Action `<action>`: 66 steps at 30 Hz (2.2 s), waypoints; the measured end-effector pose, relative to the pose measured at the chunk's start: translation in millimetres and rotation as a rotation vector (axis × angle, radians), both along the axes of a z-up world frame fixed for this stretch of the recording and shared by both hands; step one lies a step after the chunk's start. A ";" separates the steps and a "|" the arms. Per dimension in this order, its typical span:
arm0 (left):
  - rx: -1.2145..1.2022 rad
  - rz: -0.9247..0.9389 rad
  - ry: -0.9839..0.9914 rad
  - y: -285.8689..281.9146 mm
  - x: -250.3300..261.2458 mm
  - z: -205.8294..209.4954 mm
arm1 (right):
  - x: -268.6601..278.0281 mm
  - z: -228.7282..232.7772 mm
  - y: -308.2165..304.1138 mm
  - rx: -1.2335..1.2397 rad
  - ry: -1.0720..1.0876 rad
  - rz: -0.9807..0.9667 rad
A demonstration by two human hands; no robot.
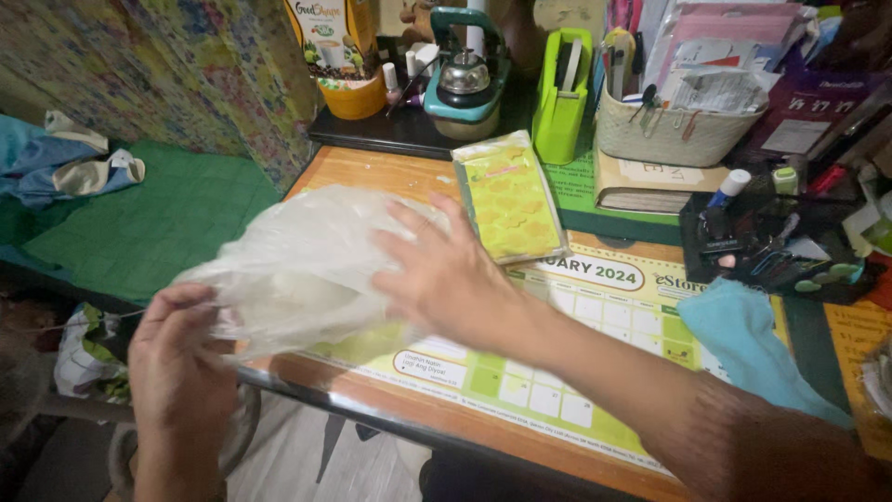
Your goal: The person unpacks items from a plastic bag on a cluttered desk, including a receipt, a small container, and a packaged item. They place the receipt in a holder, set the container aside, and wipe the desk surface with a cloth before repacking some items.
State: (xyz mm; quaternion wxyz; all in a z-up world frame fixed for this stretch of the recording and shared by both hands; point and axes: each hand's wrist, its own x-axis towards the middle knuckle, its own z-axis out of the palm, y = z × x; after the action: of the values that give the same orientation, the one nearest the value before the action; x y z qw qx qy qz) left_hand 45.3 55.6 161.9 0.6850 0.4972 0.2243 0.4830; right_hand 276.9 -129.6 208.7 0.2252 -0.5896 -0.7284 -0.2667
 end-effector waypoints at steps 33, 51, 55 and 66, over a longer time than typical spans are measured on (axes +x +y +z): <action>0.977 0.155 0.683 -77.4 58.3 -44.1 | -2.1 -145.5 76.1 -0.259 2.019 0.362; 0.744 0.385 0.522 53.9 101.6 -49.0 | 168.6 -101.2 -11.2 -0.154 0.796 -0.734; 1.078 0.430 0.340 95.9 147.0 -67.1 | 169.7 -108.8 -8.1 -0.158 1.585 -0.410; 1.287 0.354 0.796 61.2 136.9 -36.5 | 133.6 -60.6 -158.5 0.033 1.589 -0.322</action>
State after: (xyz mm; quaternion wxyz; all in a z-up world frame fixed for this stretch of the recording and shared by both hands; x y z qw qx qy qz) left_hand 182.1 116.7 125.4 0.0423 0.8899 0.2048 0.4054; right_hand 410.5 -288.0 148.1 0.6427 -0.6972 -0.2530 0.1917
